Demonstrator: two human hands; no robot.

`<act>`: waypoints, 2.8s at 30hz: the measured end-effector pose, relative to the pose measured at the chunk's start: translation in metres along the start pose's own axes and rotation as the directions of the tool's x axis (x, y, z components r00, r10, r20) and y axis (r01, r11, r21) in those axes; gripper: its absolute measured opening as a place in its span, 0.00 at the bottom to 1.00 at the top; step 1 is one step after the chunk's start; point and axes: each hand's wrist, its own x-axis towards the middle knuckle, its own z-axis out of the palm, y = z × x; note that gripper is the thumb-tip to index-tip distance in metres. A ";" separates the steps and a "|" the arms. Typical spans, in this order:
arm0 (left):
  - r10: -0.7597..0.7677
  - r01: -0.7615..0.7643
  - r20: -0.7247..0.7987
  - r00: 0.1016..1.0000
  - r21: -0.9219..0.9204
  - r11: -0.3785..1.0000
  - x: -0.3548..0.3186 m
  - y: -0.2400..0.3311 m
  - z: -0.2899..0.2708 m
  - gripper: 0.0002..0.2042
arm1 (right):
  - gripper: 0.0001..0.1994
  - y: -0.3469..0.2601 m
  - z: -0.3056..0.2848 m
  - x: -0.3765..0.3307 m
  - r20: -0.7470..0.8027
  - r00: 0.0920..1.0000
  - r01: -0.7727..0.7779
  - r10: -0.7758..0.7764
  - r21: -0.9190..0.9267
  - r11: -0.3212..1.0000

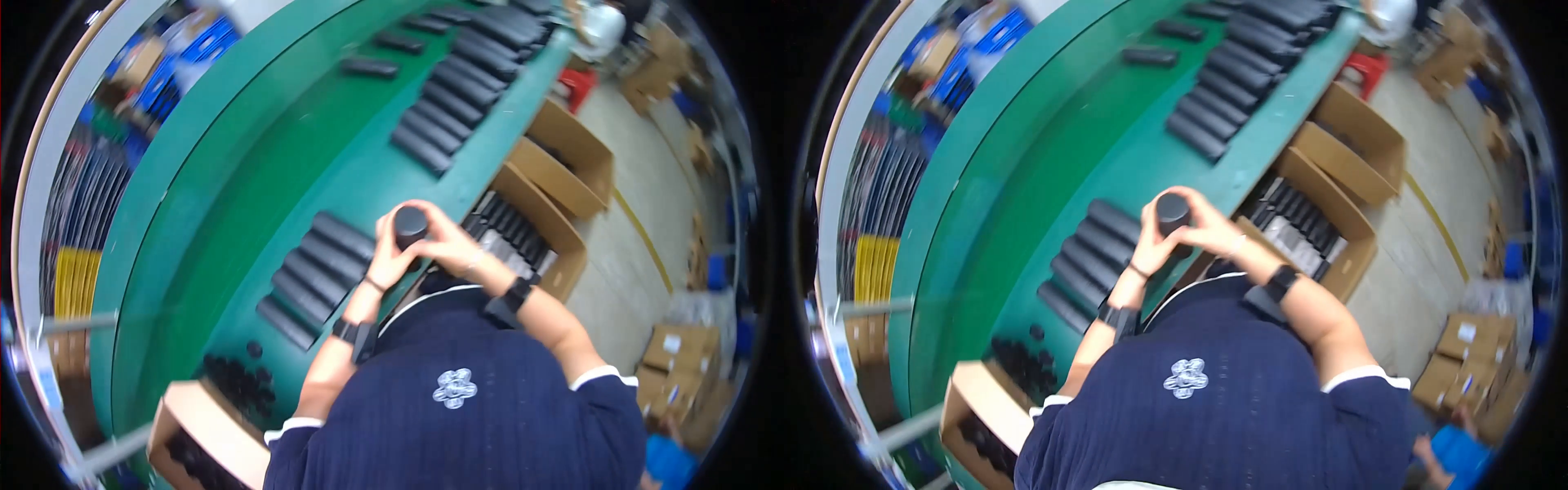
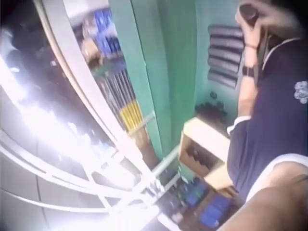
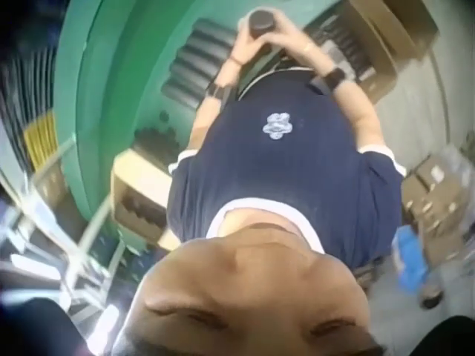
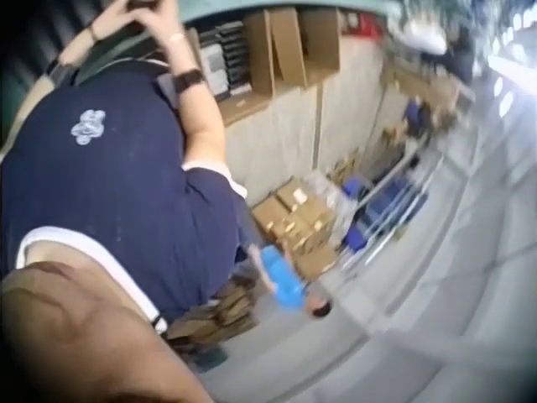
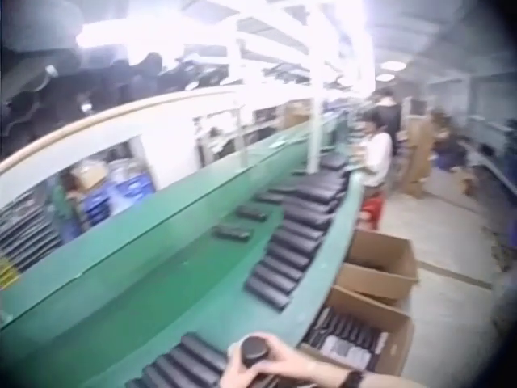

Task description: The person removes newspaper from a box, picks up black cylinders, and places them on a green table. They pick up black caps from a box, press them onto the cylinders, and then place the capped cylinders back into the box.

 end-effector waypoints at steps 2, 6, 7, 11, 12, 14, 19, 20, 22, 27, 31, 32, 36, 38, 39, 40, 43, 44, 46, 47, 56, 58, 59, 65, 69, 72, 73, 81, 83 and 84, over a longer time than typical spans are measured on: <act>-0.034 0.034 0.002 0.999 -0.133 0.991 0.011 0.002 -0.003 0.37 | 0.35 0.001 -0.018 0.009 0.078 0.986 -0.161 0.146 0.244 0.956; -0.199 0.186 -0.028 0.980 -0.255 0.949 0.002 -0.002 -0.004 0.34 | 0.37 0.009 -0.032 0.029 0.219 0.959 -0.230 0.180 0.228 0.946; -0.175 0.160 -0.079 0.981 -0.166 0.973 0.001 -0.013 -0.003 0.34 | 0.37 0.011 -0.035 0.035 0.249 0.948 -0.253 0.196 0.221 0.942; -0.128 0.141 -0.212 0.969 0.049 0.989 0.007 -0.016 0.009 0.35 | 0.33 0.012 -0.049 0.048 0.264 0.941 -0.226 0.211 0.028 0.974; -0.134 0.147 -0.216 0.967 0.048 0.988 0.006 -0.017 0.009 0.35 | 0.31 0.013 -0.049 0.052 0.289 0.936 -0.225 0.201 0.049 0.973; -0.104 0.103 -0.191 0.976 -0.017 0.995 0.017 -0.013 0.018 0.35 | 0.31 0.022 -0.056 0.054 0.270 0.937 -0.228 0.221 -0.005 0.974; -0.171 0.138 -0.168 0.971 -0.194 0.971 0.017 -0.020 0.015 0.32 | 0.29 0.031 -0.059 0.060 0.228 0.972 -0.062 0.059 0.006 0.998; -0.194 0.168 -0.127 0.973 -0.190 0.967 0.024 -0.017 0.019 0.33 | 0.30 0.030 -0.066 0.056 0.210 0.975 -0.083 0.073 0.039 0.996; -0.134 0.134 -0.077 0.988 -0.007 0.991 0.031 -0.004 0.028 0.34 | 0.30 0.044 -0.076 0.046 0.118 0.993 -0.031 0.024 0.054 0.998; -0.149 0.151 0.065 0.987 -0.039 0.988 0.043 -0.020 0.030 0.35 | 0.30 0.031 -0.085 0.035 0.132 0.991 0.035 -0.032 -0.018 0.999; -0.106 0.114 0.177 0.979 -0.036 0.993 0.054 -0.008 0.039 0.32 | 0.35 0.046 -0.090 0.020 -0.044 0.999 -0.004 -0.001 -0.118 0.993; -0.094 0.104 0.189 0.977 -0.044 0.994 0.057 -0.006 0.041 0.32 | 0.35 0.046 -0.091 0.017 -0.066 0.998 -0.006 -0.002 -0.125 0.992; -0.079 0.063 0.244 0.967 0.070 0.996 0.061 -0.001 0.040 0.31 | 0.35 0.049 -0.091 0.010 -0.125 0.992 -0.040 0.034 -0.043 0.998; -0.053 0.030 0.243 0.968 0.096 0.995 0.061 -0.004 0.038 0.32 | 0.35 0.045 -0.089 0.010 -0.123 0.992 -0.047 0.043 -0.033 0.998; -0.054 0.033 0.234 0.971 0.096 0.995 0.061 -0.004 0.037 0.32 | 0.35 0.043 -0.088 0.010 -0.125 0.991 -0.053 0.051 -0.018 0.998; -0.058 0.039 0.235 0.970 0.086 0.996 0.060 -0.004 0.036 0.31 | 0.35 0.041 -0.087 0.010 -0.114 0.992 -0.055 0.053 -0.021 0.998; -0.084 0.071 0.204 0.975 0.071 0.995 0.058 -0.006 0.034 0.32 | 0.34 0.035 -0.084 0.012 -0.098 0.994 -0.061 0.057 -0.042 0.997; -0.090 0.086 0.185 0.979 0.027 0.996 0.057 -0.013 0.033 0.33 | 0.34 0.033 -0.083 0.013 -0.093 0.994 -0.056 0.051 -0.055 0.997; -0.097 0.097 0.170 0.981 0.006 0.995 0.055 -0.011 0.032 0.33 | 0.34 0.039 -0.083 0.015 -0.091 0.996 -0.005 -0.003 -0.080 0.997; -0.085 0.085 0.155 0.984 0.008 0.996 0.060 -0.008 0.037 0.33 | 0.35 0.039 -0.090 0.018 -0.076 0.997 -0.004 -0.001 -0.062 0.998; -0.085 0.081 0.122 0.989 0.035 0.996 0.052 -0.008 0.034 0.32 | 0.33 0.040 -0.082 0.013 -0.062 0.996 -0.071 0.067 -0.062 0.996; -0.093 0.089 0.109 0.990 0.043 0.995 0.052 -0.007 0.032 0.32 | 0.33 0.040 -0.081 0.015 -0.054 0.996 -0.070 0.067 -0.047 0.996; -0.094 0.090 0.109 0.990 0.042 0.995 0.052 -0.006 0.033 0.32 | 0.33 0.039 -0.081 0.015 -0.042 0.997 -0.067 0.065 -0.033 0.997; -0.094 0.089 0.115 0.989 0.052 0.995 0.056 -0.002 0.039 0.33 | 0.37 0.042 -0.089 0.017 -0.001 0.998 -0.060 0.060 -0.022 0.998; -0.085 0.081 0.112 0.990 0.043 0.996 0.061 0.000 0.039 0.32 | 0.45 0.010 -0.126 -0.005 -0.056 0.996 -0.075 0.070 -0.102 0.992; -0.098 0.097 0.109 0.989 0.010 0.995 0.061 0.002 0.036 0.31 | 0.31 -0.002 -0.194 -0.072 -0.391 0.899 -0.171 0.200 0.109 0.979; -0.102 0.103 0.102 0.990 -0.009 0.995 0.061 0.002 0.035 0.31 | 0.27 -0.001 -0.215 -0.106 -0.515 0.812 -0.258 0.275 0.107 0.960; -0.098 0.109 0.208 0.973 -0.043 0.993 0.061 -0.009 0.030 0.32 | 0.18 0.020 -0.174 -0.141 -0.427 0.825 -0.377 0.370 0.071 0.923; -0.109 0.110 0.256 0.961 0.012 0.994 0.059 0.005 0.031 0.32 | 0.20 0.029 -0.145 -0.092 -0.210 0.951 -0.249 0.226 -0.088 0.965; -0.151 0.158 0.287 0.946 -0.004 0.987 0.057 0.018 0.030 0.32 | 0.26 0.026 -0.130 -0.068 -0.115 0.964 -0.256 0.238 -0.186 0.948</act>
